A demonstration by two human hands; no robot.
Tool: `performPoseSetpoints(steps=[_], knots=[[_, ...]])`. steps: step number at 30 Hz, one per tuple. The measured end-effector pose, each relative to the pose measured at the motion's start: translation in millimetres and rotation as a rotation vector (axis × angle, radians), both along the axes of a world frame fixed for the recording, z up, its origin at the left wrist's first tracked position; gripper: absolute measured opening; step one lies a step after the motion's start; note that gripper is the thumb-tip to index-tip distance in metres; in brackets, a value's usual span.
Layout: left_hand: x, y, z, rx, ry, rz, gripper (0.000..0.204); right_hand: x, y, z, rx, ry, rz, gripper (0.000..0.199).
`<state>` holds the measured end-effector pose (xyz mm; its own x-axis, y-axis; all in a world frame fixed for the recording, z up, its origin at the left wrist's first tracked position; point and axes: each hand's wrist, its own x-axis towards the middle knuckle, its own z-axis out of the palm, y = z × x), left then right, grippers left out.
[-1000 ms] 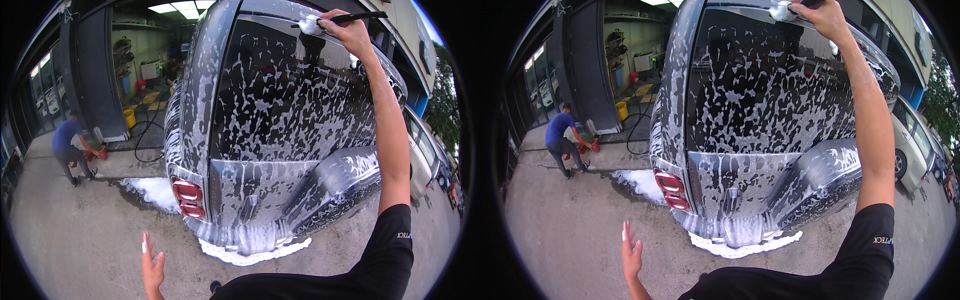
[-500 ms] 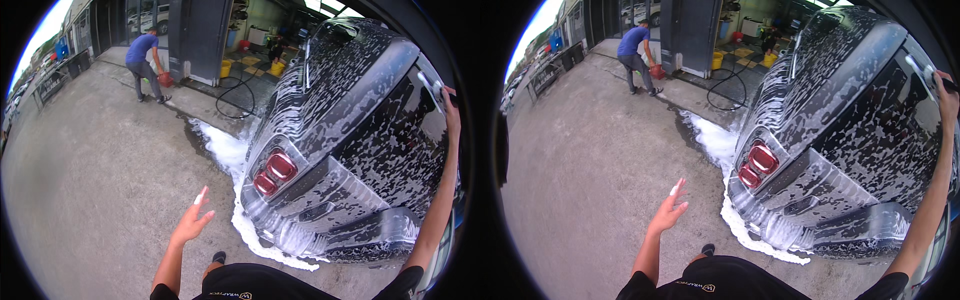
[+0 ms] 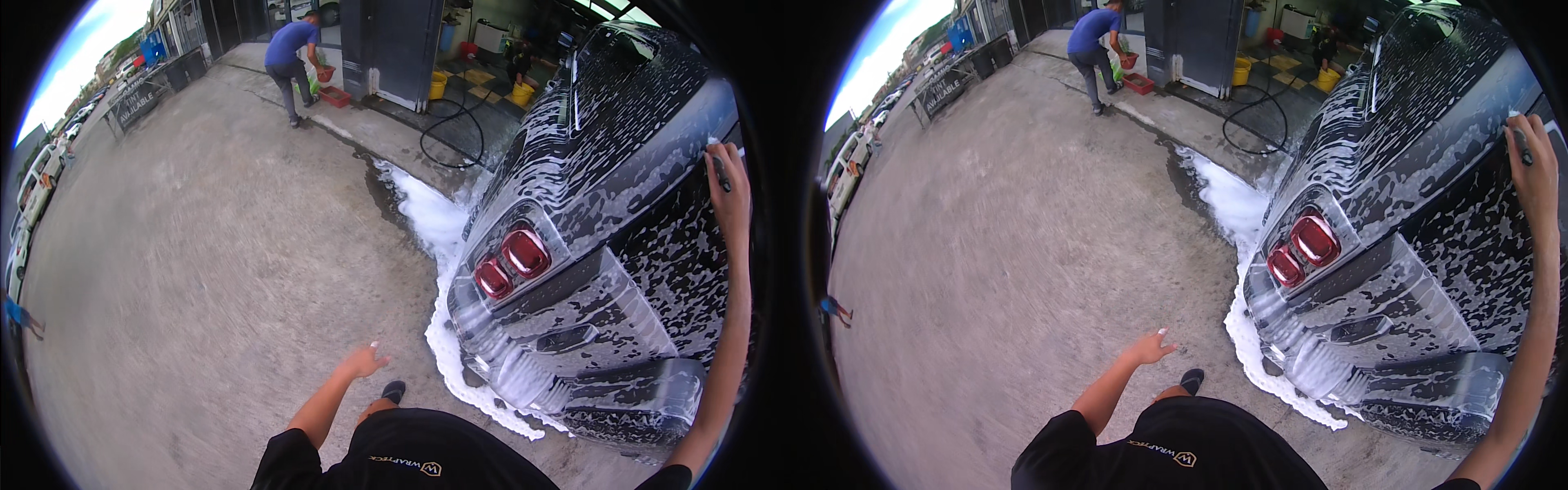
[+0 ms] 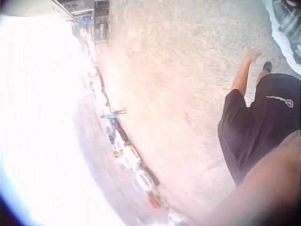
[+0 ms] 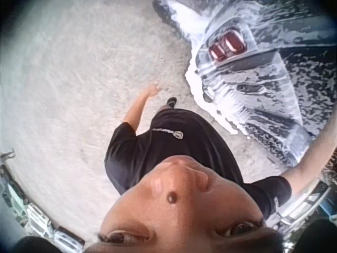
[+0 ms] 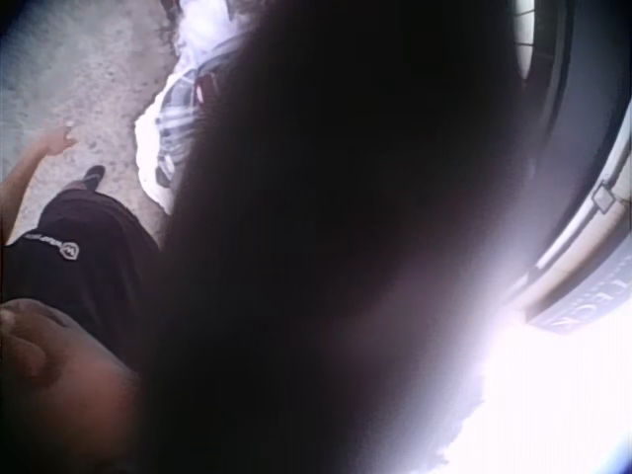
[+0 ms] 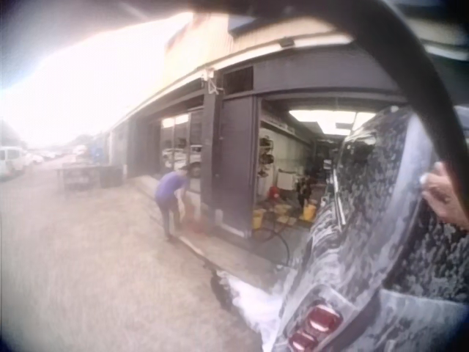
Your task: The person scrubs a black SUV with a brush and soapy water, covering the rear wheel, wheel well, bumper, tailgate, and side panels. Another person is visible in the background rinsing the vehicle with a hose.
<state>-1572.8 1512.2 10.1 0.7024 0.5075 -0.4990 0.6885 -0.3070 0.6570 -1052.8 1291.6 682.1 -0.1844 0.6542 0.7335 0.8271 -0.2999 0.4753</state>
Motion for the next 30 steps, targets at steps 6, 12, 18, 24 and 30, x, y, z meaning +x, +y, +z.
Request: performPoseSetpoints(steps=[6,12,18,24,30], knots=[[-134,-27,-104,-0.135,0.422,0.136,0.100,-25,3,-51,-0.145,0.228,-0.128,0.014],[-206,-53,-70,-0.218,0.389,0.557,0.095,-17,2,-53,0.076,0.152,-0.021,0.016],[-218,-106,-40,-0.092,0.257,0.547,0.090,-59,3,-161,-0.081,0.408,0.001,0.015],[-237,-143,-28,-0.118,0.265,0.563,0.093,-58,-56,-258,-0.181,0.465,-0.100,0.034],[-290,-138,-58,-0.215,0.451,0.597,0.096,-51,-139,-292,0.101,0.413,-0.245,0.029]])
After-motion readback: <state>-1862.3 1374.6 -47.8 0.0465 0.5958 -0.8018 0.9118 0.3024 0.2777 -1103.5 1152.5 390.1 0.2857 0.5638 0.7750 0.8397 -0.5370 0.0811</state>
